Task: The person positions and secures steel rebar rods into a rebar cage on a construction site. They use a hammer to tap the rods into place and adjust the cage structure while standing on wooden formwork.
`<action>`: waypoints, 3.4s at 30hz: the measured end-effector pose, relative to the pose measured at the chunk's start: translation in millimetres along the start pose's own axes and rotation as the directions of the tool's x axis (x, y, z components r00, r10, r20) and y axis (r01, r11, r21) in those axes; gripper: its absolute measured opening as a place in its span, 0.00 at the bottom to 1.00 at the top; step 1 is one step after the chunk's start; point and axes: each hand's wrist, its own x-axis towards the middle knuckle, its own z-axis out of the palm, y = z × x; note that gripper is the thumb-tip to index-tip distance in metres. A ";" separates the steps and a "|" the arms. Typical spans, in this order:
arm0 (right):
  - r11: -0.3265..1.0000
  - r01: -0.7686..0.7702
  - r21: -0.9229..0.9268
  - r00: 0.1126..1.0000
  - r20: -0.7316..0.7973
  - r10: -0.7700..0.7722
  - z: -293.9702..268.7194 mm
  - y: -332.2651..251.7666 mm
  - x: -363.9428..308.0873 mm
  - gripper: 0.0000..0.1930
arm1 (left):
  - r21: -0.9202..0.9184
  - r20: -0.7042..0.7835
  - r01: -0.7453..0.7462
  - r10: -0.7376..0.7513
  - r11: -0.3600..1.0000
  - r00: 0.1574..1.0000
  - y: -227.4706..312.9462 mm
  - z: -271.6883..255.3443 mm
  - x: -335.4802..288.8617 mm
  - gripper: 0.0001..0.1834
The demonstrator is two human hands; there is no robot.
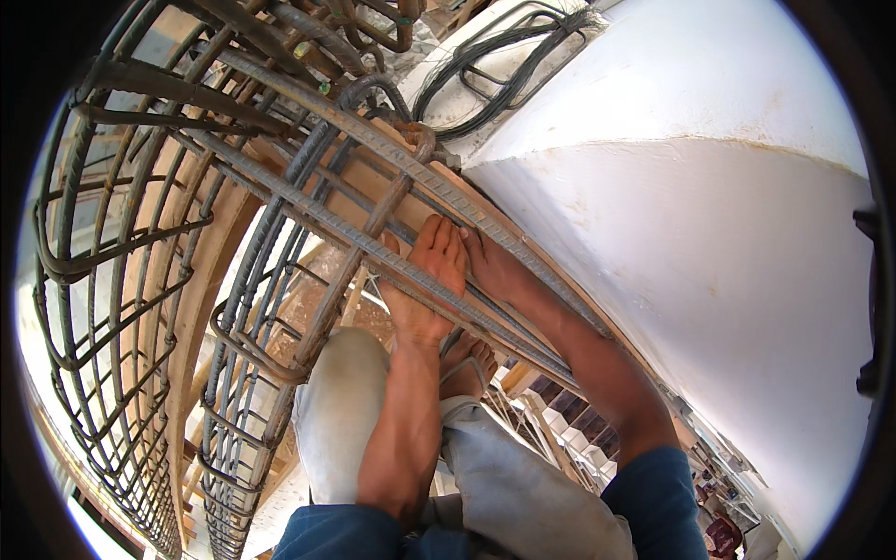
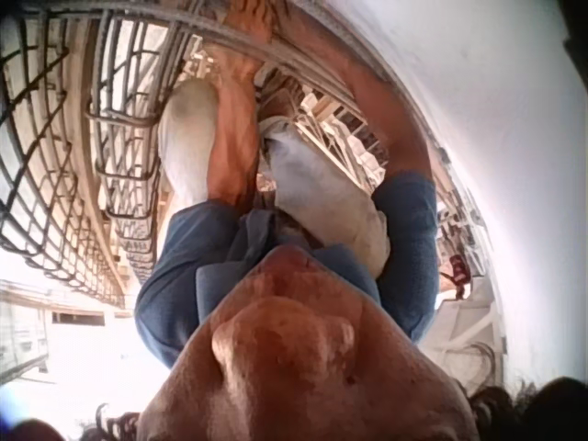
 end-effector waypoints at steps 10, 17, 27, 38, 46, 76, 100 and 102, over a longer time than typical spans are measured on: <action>0.984 0.152 -0.093 0.963 -0.210 -0.169 6.6 8.5 -4.0 0.26 | 0.180 0.084 -0.034 0.019 0.983 0.996 13.0 11.0 16.8 0.49; 0.984 0.097 -0.151 0.969 -0.212 -0.128 -1.6 -9.1 -12.1 0.24 | 0.110 0.093 -0.008 -0.003 0.994 0.996 11.1 -6.9 13.9 0.41; 0.988 0.139 0.063 0.984 -0.119 -0.131 3.9 -27.8 16.9 0.26 | 0.034 0.076 -0.241 0.238 0.970 0.968 -3.2 -18.6 39.2 0.38; 0.995 0.071 -0.070 0.991 -0.110 -0.078 6.0 -35.1 24.1 0.23 | -0.109 -0.359 -0.041 -0.001 0.993 0.933 -2.5 -38.0 67.6 0.07; 0.964 0.251 0.088 0.950 -0.211 -0.228 0.1 -49.0 18.8 0.18 | 0.411 -0.145 -0.088 0.160 0.907 0.976 2.2 -23.6 85.3 0.09; 0.990 0.126 -0.071 0.966 -0.220 -0.138 7.6 -42.3 29.8 0.14 | 0.665 -0.200 0.034 0.134 0.746 0.971 5.9 19.3 78.7 0.22; 0.937 0.089 0.337 0.994 -0.095 -0.060 12.0 -17.2 23.9 0.22 | 0.717 -0.148 0.056 0.074 0.695 0.986 -2.4 7.0 77.0 0.28; 0.995 0.053 -0.087 0.996 -0.072 -0.060 11.7 -20.5 26.3 0.22 | 0.562 -0.265 0.111 0.051 0.820 0.963 0.7 6.0 80.5 0.25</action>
